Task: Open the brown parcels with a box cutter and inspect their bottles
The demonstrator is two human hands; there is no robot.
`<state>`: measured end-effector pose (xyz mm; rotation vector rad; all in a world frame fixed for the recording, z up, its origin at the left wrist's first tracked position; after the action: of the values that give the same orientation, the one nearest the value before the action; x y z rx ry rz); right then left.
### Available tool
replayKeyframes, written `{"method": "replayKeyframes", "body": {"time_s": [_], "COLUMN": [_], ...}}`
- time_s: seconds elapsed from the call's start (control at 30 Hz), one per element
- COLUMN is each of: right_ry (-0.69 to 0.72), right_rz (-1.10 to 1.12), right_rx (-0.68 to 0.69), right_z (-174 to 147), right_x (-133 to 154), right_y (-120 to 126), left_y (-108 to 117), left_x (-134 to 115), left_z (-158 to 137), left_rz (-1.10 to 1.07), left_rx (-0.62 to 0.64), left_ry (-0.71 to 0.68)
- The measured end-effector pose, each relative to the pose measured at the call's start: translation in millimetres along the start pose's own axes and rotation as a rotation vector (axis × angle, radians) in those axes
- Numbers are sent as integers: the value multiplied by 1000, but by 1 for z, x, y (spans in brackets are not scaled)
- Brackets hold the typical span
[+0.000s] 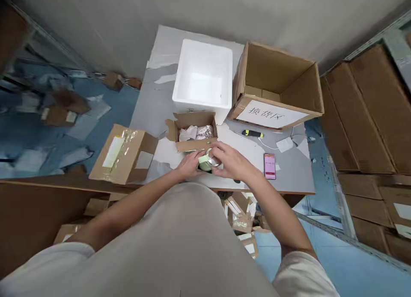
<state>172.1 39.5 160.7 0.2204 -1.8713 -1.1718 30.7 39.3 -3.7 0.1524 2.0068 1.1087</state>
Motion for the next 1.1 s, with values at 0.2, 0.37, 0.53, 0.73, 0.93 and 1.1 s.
{"method": "replayKeyframes", "body": {"time_s": [0.2, 0.37, 0.53, 0.73, 0.93, 1.1], "right_ry": [15, -10, -30, 25, -53, 24], "right_rz": [183, 384, 555, 995, 1072, 888], "right_rx": [-278, -530, -667, -436, -447, -520], "right_z": [-15, -9, 11, 29, 32, 26], "right_x": [-10, -20, -34, -48, -62, -65], "right_y": [46, 74, 81, 51, 33, 45], "left_y": [10, 34, 50, 32, 19, 24], "left_x": [-8, -32, -43, -44, -43, -54], "left_z": [-13, -41, -45, -42, -45, -45], "left_rz": [-84, -394, -915, -1296, -1429, -1691], "left_rx": [-117, -416, -613, -485, -466, -351], "left_ry": [84, 8, -156, -144, -101, -185]}}
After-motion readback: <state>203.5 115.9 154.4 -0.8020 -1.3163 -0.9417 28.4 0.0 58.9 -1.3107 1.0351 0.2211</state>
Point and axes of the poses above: each hand's wrist, its own z-axis towards the middle knuckle, its own y-axis out of the back of the hand, x = y × z, the point moved 5 cm from there along z, towards the middle knuckle, and after that the axes turned 15 degrees about x, right-handed, at the moved point
